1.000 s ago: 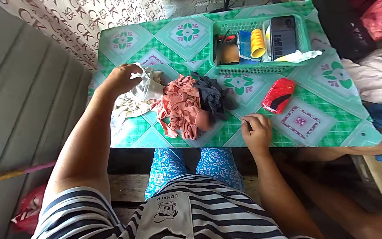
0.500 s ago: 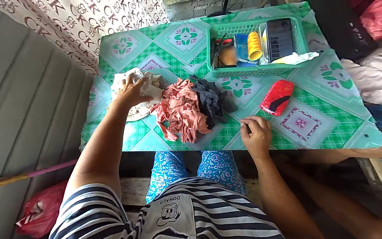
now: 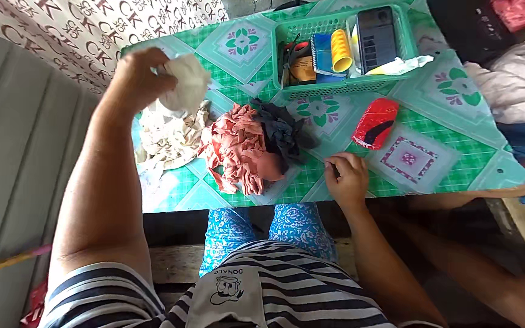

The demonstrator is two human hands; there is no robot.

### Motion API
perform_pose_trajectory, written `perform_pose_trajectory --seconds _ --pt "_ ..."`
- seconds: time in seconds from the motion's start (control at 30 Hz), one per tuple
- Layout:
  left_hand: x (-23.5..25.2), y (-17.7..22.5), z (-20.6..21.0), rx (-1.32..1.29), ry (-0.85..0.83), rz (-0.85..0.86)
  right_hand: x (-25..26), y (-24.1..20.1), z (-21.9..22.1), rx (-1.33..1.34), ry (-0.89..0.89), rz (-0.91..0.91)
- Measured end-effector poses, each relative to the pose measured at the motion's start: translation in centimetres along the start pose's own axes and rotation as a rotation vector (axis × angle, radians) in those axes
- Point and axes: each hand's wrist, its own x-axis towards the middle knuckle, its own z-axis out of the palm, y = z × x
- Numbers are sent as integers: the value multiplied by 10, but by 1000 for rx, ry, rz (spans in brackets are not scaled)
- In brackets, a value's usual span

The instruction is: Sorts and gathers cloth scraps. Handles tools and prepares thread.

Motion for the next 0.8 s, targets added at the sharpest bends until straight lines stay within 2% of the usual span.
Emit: perform_pose_trajectory --seconds 0.13,0.27,0.37,0.47,0.57,0.7,0.8 --pt "21 37 0 -404 22 87 0 -1 2 1 -5 17" --pt "36 101 38 -593 -110 256 -1 2 2 3 16 18" --pt "43 141 84 -563 -190 337 0 1 2 3 4 12" --pt "37 164 140 -285 -184 322 0 2 2 6 7 -1" --pt "-14 161 186 -43 -49 346 0 1 0 28 5 8" --pt "-105 122 224 189 228 490 0 0 1 26 13 -16" --pt "-131 91 242 290 288 443 1 -2 3 -26 -3 -25"
